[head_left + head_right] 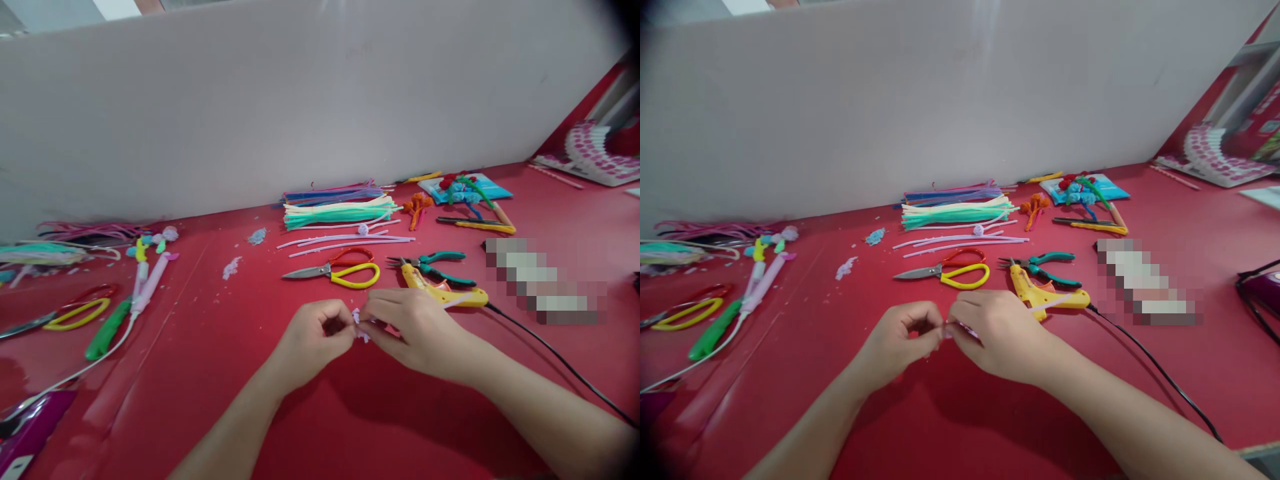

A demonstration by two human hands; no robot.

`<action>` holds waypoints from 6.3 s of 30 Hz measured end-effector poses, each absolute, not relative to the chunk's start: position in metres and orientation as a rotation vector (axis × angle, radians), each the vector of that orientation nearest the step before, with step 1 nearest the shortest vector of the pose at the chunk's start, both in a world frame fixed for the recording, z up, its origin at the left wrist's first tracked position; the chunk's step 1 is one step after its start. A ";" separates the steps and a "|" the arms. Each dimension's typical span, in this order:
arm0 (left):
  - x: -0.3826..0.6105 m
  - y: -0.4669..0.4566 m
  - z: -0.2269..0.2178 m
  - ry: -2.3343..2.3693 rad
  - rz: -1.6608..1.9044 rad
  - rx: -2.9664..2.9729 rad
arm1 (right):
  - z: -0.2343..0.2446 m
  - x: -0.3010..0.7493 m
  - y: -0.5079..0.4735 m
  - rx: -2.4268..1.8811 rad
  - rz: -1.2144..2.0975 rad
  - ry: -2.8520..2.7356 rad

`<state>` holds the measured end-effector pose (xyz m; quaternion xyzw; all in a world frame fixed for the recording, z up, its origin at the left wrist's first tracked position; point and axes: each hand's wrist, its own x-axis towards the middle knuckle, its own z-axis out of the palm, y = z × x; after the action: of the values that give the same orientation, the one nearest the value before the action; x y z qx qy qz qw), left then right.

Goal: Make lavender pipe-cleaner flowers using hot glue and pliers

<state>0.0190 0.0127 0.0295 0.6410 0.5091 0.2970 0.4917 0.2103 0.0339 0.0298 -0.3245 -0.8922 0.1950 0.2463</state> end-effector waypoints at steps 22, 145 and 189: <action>0.032 0.009 0.021 1.646 1.004 1.887 | 0.010 0.190 0.019 -0.934 0.052 -2.511; 0.018 0.008 0.037 1.076 1.022 1.704 | 0.028 0.205 0.039 -0.954 1.780 -1.589; 0.031 0.011 0.032 1.098 1.023 1.033 | 0.015 0.193 0.036 -1.063 1.497 -1.553</action>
<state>0.0310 0.0112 0.0320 0.4480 0.4760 0.4436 0.6131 0.1928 0.0357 0.0148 -0.4124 -0.6026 0.5807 0.3600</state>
